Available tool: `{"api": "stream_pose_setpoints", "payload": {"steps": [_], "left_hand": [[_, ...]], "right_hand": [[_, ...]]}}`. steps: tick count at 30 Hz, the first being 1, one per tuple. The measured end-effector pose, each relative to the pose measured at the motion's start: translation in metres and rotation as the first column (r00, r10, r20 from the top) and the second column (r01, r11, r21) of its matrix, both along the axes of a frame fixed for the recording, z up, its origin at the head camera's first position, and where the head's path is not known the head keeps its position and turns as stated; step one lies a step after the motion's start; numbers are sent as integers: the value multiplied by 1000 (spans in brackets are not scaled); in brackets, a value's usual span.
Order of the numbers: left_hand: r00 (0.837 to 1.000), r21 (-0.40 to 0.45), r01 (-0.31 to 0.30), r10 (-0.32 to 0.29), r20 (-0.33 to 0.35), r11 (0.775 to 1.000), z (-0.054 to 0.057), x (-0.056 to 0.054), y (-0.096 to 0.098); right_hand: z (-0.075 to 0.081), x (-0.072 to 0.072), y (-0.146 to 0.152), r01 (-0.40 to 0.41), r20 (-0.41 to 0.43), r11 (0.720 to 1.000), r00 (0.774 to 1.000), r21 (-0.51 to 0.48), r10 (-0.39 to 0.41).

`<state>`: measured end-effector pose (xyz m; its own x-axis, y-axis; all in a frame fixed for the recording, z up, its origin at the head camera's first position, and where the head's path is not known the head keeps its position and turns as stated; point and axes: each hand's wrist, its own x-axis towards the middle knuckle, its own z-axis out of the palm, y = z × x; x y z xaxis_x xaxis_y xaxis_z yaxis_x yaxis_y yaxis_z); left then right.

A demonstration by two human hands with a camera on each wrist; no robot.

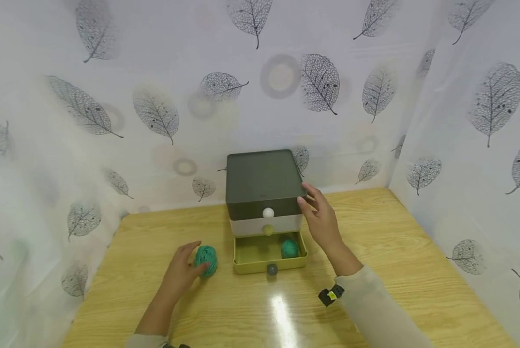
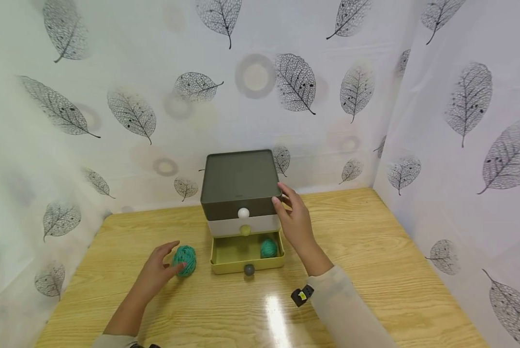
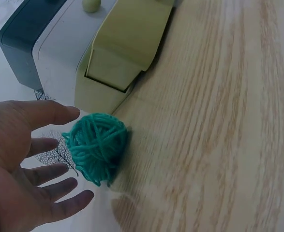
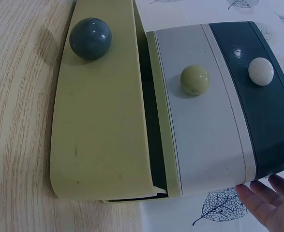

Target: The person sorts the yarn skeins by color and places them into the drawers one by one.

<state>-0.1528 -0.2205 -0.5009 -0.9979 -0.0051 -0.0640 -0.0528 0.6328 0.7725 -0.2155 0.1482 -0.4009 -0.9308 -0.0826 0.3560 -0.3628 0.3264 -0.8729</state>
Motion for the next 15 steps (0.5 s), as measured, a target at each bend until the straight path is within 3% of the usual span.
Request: {"api": "stream_pose_setpoints", "payload": {"steps": [15], "left_hand": [[1000,-21,5,-5,15,1000,-13,-3,6]], "right_hand": [[-1,-2,1,-5,19,1000,1000,3,5]]}}
